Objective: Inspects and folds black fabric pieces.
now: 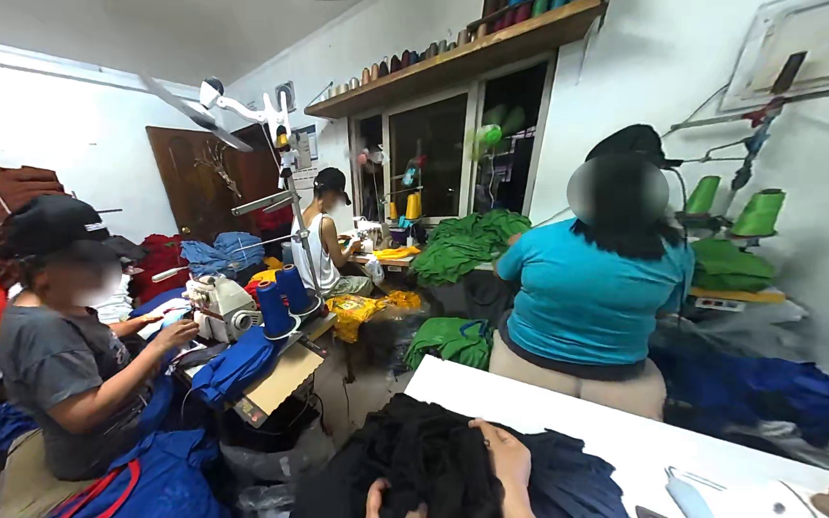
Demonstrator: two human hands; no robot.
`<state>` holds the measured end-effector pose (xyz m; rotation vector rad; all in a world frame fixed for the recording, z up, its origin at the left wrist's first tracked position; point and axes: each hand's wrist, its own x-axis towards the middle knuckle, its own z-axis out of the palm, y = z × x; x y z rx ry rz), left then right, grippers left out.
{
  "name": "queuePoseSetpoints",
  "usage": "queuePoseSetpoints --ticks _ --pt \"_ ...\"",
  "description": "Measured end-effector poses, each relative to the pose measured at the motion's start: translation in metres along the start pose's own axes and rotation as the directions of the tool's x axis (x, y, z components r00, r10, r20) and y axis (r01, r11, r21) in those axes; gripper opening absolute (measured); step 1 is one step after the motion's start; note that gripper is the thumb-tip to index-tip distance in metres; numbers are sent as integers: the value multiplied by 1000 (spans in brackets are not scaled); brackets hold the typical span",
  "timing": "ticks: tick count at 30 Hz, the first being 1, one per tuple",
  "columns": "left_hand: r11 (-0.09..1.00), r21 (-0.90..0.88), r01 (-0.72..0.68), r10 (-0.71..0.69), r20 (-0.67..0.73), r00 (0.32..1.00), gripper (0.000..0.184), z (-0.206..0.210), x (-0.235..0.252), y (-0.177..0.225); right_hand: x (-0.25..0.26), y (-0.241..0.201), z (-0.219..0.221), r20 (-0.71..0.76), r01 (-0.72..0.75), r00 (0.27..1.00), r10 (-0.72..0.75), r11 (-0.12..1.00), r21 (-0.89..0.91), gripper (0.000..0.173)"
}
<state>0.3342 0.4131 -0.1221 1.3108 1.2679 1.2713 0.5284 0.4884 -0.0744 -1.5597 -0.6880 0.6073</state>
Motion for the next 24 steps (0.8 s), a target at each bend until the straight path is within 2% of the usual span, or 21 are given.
queuePoseSetpoints --ticks 5,11,15,18,20,22,24 --pt "991 -111 77 -69 73 995 71 41 51 5 51 1 -9 -107 -13 994 15 1000 16 31" --pt "990 -117 72 -51 170 984 67 90 96 5 117 7 -31 -180 -14 984 2 998 -63 35" --pt "990 -129 56 -33 171 985 65 109 112 1 137 14 -35 -203 56 978 -53 998 9 32" --pt "995 -101 15 2 162 987 66 113 117 -11 134 24 -38 -188 154 974 -129 980 129 32" --pt "997 -80 -14 26 154 988 66 113 118 -16 113 20 -40 -256 240 947 -192 956 171 34" --pt "998 -50 -39 45 146 988 65 113 120 -19 77 12 -48 -319 350 894 -315 935 58 33" --pt "999 -9 -49 49 114 992 63 112 116 -18 26 4 -61 -279 449 847 -453 890 -80 34"
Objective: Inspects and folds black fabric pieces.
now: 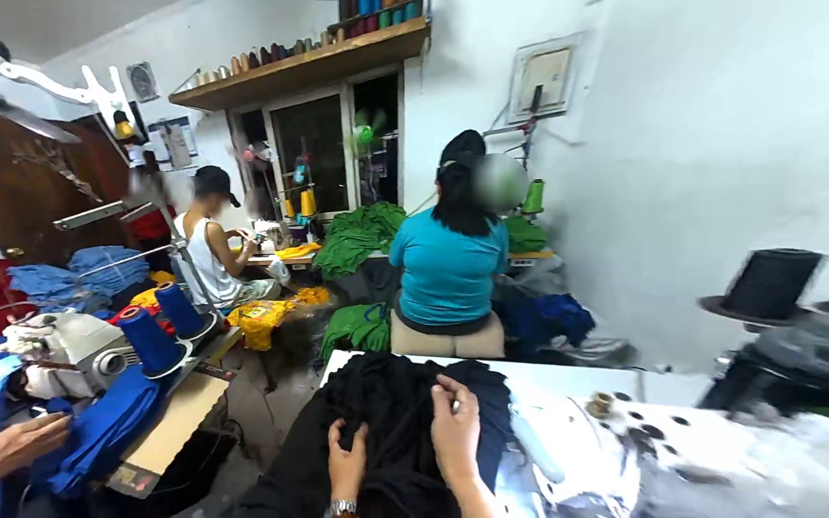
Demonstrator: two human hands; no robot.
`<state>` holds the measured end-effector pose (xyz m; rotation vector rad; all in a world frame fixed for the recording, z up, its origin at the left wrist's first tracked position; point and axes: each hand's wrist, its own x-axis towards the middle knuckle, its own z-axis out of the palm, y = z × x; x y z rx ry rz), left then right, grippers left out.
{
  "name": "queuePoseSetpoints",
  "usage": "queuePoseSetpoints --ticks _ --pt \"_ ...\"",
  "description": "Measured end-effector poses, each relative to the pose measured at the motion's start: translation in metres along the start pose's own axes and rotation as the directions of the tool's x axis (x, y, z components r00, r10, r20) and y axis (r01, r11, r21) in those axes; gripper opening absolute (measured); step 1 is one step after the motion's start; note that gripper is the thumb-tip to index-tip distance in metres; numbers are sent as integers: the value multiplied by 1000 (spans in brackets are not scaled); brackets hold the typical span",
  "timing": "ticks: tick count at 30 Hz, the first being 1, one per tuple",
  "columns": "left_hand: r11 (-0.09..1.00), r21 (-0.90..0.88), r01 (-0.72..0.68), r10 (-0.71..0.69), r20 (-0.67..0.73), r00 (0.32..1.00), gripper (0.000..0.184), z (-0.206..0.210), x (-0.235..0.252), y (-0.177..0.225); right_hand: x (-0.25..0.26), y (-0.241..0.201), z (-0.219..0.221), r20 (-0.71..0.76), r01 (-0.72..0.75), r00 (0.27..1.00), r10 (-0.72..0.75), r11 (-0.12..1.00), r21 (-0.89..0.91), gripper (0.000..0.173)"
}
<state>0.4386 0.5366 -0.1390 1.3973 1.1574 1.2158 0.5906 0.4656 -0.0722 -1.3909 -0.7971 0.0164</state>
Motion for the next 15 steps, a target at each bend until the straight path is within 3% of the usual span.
queuePoseSetpoints --ticks 4,6,9,11,13,15 --pt "977 179 119 -128 38 991 67 -35 -28 19 -83 -33 -65 258 81 963 -73 997 -21 40" --pt "943 285 173 -204 81 976 69 -68 -45 25 -108 -32 -105 382 -16 924 7 1000 22 41" --pt "904 416 97 -164 128 978 64 -107 -69 39 -118 -32 -176 456 -238 862 222 971 -24 41" --pt "859 510 -46 -8 103 995 67 -115 -83 48 -118 -34 -223 367 -379 844 392 919 -108 42" --pt "753 615 -234 252 60 966 69 -110 -97 65 -119 -33 -265 222 -513 825 520 853 -93 41" --pt "603 653 -459 559 64 826 55 -95 -111 86 -117 -25 -303 98 -531 841 532 847 -34 40"
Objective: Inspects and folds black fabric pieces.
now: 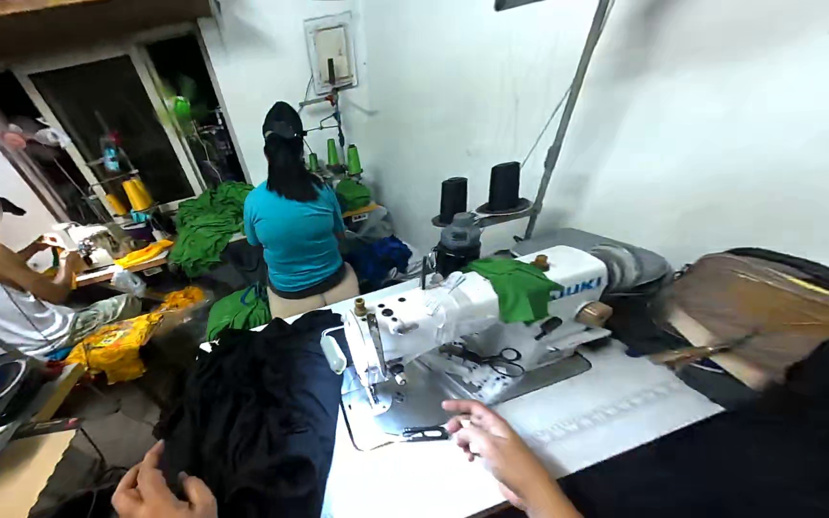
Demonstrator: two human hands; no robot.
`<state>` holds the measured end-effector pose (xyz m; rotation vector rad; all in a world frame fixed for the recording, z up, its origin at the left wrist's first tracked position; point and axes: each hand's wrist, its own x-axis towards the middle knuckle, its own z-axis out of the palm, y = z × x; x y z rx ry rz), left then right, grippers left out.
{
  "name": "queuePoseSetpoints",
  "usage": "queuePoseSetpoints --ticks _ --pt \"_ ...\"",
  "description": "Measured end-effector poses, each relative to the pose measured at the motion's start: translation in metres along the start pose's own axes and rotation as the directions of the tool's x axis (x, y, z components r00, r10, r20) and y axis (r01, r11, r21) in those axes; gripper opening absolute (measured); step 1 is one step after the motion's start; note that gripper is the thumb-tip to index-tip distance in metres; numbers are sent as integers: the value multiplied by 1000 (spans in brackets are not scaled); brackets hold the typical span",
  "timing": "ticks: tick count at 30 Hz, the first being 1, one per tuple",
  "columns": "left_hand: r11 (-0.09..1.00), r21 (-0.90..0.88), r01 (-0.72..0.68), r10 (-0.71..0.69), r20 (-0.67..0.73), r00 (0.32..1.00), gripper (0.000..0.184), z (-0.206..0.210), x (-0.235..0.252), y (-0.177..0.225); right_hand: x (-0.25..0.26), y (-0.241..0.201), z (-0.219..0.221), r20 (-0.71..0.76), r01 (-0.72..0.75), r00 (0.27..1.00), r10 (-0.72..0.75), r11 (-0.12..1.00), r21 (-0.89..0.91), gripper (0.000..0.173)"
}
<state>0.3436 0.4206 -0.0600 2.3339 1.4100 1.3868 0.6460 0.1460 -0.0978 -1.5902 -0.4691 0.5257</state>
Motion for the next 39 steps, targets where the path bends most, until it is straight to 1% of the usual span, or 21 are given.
queuePoseSetpoints --ticks 2,4,6,7,8,9,10,11,12,13,15,18,21,23,27,29,31,33,36,38,39 --pt "948 -34 -317 317 -7 949 45 -4 -3 34 9 6 -27 -145 67 987 -69 998 -21 36" --pt "828 -93 -553 560 167 811 50 6 -8 61 16 10 -45 -280 106 947 -159 975 -194 29" --pt "749 -51 -661 630 365 685 82 31 -16 68 18 9 -58 -364 91 897 -252 910 -405 29" --pt "746 -13 -666 601 445 664 99 43 -18 63 18 8 -62 -386 92 872 -300 876 -473 31" --pt "767 16 -641 547 506 667 103 53 -17 55 18 9 -66 -403 96 851 -339 852 -514 33" --pt "803 33 -595 489 532 691 89 60 -13 46 18 10 -69 -409 101 840 -358 842 -530 34" --pt "857 34 -514 419 532 735 65 65 -7 36 19 11 -72 -408 111 835 -369 839 -532 35" --pt "921 7 -390 333 504 797 41 68 0 28 20 10 -74 -398 132 833 -383 838 -530 35" --pt "975 -35 -217 209 463 861 35 67 10 24 22 9 -74 -385 159 832 -400 836 -526 34" --pt "997 -82 9 26 419 908 41 64 19 23 26 5 -71 -369 185 832 -415 834 -520 32" --pt "906 -160 392 -320 349 881 51 64 37 13 37 -6 -65 -329 214 846 -421 831 -514 28" --pt "656 -323 682 -587 349 730 48 67 49 -2 59 -27 -59 -242 162 907 -345 815 -557 28" --pt "439 -484 757 -650 410 639 50 68 48 -18 82 -36 -64 -124 65 979 -163 821 -568 31" --pt "394 -542 742 -660 395 639 45 68 45 -19 87 -37 -75 -53 59 992 -113 801 -596 32" --pt "470 -560 682 -647 306 698 37 69 38 -11 72 -31 -112 -100 93 976 -196 780 -618 25" --pt "563 -528 636 -620 240 747 38 71 35 -9 57 -24 -132 -97 90 982 -165 848 -523 14" --pt "649 -474 595 -589 182 788 38 73 33 -10 37 -15 -149 45 68 997 -56 941 -330 14" --pt "687 -445 574 -571 158 806 38 74 31 -9 22 -3 -160 336 62 942 18 973 -224 22" --pt "697 -425 578 -568 165 806 39 73 30 -10 13 6 -150 709 127 678 195 919 -374 33" --pt "700 -417 580 -564 176 807 38 71 31 -11 4 14 -128 764 160 526 375 838 -521 39" --pt "697 -415 585 -564 186 805 38 70 31 -8 -2 23 -116 732 166 485 479 771 -614 42"
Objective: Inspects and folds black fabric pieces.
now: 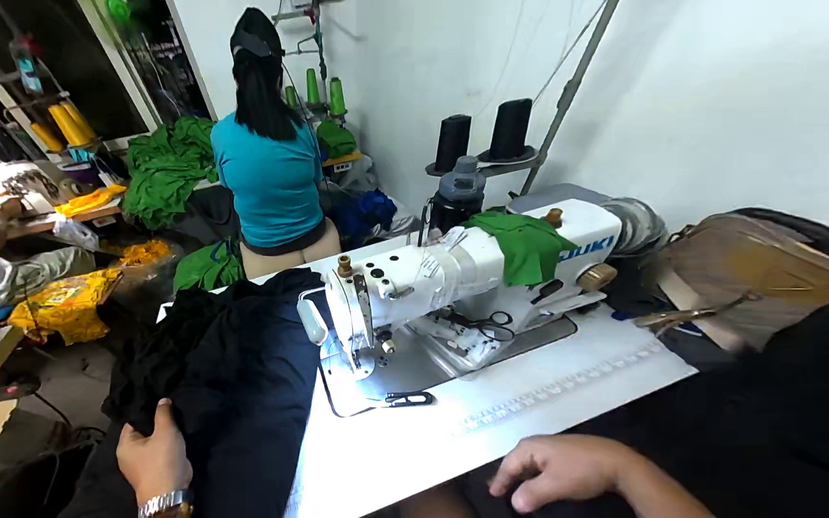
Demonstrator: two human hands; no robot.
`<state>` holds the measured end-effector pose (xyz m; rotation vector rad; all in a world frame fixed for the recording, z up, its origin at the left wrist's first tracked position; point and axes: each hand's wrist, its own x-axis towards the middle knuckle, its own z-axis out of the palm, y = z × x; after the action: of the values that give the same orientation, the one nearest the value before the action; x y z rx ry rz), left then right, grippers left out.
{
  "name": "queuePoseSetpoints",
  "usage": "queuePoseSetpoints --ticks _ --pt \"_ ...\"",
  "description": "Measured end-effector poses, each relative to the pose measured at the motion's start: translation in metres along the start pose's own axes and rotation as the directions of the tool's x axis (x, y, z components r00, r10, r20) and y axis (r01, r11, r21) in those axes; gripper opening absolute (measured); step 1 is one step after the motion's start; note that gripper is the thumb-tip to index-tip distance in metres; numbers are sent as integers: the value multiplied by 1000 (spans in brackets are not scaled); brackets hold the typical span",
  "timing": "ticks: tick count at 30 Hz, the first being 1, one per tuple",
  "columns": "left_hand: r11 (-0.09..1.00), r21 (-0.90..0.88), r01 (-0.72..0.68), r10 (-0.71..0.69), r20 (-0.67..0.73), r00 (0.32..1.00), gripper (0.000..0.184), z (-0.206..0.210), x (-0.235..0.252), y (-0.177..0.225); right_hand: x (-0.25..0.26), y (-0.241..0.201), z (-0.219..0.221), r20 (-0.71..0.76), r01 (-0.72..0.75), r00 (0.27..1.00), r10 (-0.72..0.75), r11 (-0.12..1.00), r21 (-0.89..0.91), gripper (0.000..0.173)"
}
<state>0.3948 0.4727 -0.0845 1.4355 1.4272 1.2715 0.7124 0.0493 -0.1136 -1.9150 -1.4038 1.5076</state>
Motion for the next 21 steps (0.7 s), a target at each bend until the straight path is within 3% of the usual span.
queuePoseSetpoints --ticks 2,3,5,7,9,13,18,21 --pt "1000 2 18 -18 10 1000 38 0 -4 7 23 6 31 73 -226 965 252 940 -256 56" --pt "1000 8 25 -25 20 999 39 -1 -6 11 34 13 48 92 -306 923 375 856 -418 62" --pt "999 20 27 -28 43 999 40 -4 -11 16 44 24 75 108 -361 821 561 656 -663 67" --pt "999 41 2 -4 58 998 40 -5 -12 15 49 19 82 125 -352 716 687 509 -786 66" --pt "998 56 -7 4 41 999 38 -4 -13 15 50 14 79 141 -316 675 724 457 -831 61" --pt "999 48 10 -12 46 999 36 -4 -13 17 48 10 76 151 -284 673 725 441 -852 61" --pt "1000 20 1 -2 57 998 32 -1 -10 15 60 1 84 97 -386 598 795 393 -835 54" --pt "1000 16 2 -3 53 999 30 1 -8 14 86 10 81 91 -491 567 818 425 -760 51"
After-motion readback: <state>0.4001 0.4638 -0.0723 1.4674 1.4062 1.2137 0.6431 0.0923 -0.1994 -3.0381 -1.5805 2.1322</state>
